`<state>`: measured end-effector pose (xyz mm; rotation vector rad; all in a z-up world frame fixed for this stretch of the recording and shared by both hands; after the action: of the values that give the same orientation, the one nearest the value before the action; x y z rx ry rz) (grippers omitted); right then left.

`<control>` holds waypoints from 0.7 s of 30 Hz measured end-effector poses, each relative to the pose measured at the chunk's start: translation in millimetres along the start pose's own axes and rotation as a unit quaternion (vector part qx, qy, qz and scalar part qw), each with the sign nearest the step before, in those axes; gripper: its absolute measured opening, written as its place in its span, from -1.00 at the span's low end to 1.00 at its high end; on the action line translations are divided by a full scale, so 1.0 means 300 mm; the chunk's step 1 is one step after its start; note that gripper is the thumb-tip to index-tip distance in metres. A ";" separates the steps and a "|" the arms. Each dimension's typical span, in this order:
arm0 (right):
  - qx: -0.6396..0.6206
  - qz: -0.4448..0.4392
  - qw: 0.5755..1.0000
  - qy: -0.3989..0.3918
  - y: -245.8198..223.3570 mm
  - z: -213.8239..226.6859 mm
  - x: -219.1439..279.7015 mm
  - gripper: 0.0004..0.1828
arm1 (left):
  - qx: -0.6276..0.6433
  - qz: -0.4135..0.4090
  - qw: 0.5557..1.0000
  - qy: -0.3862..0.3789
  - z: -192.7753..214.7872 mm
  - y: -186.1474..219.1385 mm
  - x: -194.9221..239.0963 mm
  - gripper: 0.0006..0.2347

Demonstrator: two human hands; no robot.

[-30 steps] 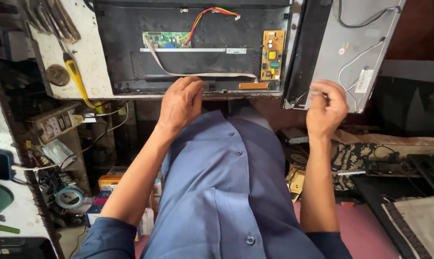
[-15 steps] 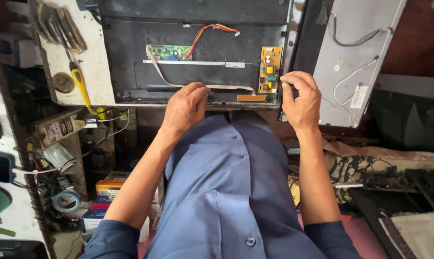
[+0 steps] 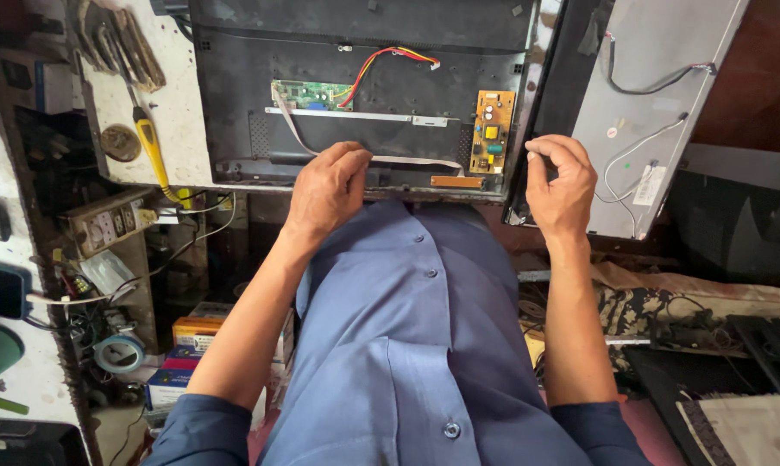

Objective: The person handles a disassembled flat-screen monitor, connecting and disconnecting ribbon cables and wires to the internal circuit boards. They reposition the screen panel and adjust the wiring multiple times on a cluttered workbench.

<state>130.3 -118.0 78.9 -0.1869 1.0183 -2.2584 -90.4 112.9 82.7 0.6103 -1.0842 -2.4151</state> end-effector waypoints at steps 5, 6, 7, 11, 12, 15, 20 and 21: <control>0.009 -0.004 1.000 0.004 0.014 0.018 -0.003 -0.87 | -0.001 0.000 1.000 -0.015 -0.017 -0.005 -0.006 -0.86; 0.006 -0.012 1.000 0.005 0.019 0.022 -0.004 -0.87 | -0.004 -0.003 1.000 -0.018 -0.020 -0.006 -0.007 -0.86; 0.002 -0.020 1.000 0.006 0.024 0.026 -0.002 -0.87 | -0.003 -0.003 1.000 -0.021 -0.023 -0.008 -0.007 -0.86; 0.015 -0.016 1.000 0.008 0.027 0.047 0.014 -0.86 | 0.003 -0.004 1.000 -0.029 -0.035 -0.014 -0.006 -0.87; 0.009 -0.022 1.000 0.007 0.031 0.049 0.017 -0.86 | 0.004 -0.005 1.000 -0.029 -0.038 -0.015 -0.005 -0.87; 0.010 -0.031 0.999 0.005 0.036 0.056 0.029 -0.87 | -0.005 -0.005 1.000 -0.028 -0.043 -0.016 -0.002 -0.86; 0.024 -0.019 1.000 0.002 0.033 0.063 0.037 -0.86 | -0.002 -0.003 1.000 -0.024 -0.042 -0.007 0.007 -0.85; 0.026 -0.016 1.000 0.001 0.031 0.063 0.038 -0.86 | 0.001 -0.003 1.000 -0.021 -0.039 -0.004 0.009 -0.85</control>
<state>133.1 -141.3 83.7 -0.1801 0.9640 -2.3116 -86.4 105.4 74.1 0.5669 -1.1028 -2.4427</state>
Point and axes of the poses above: each hand's wrist, its own x-axis away from the middle knuckle, its own z-axis out of the back of the hand, y = z × x, the point moved 8 cm from there along -x, towards the middle knuckle, and after that the axes turned 3 degrees about y, right-handed, at the moved point
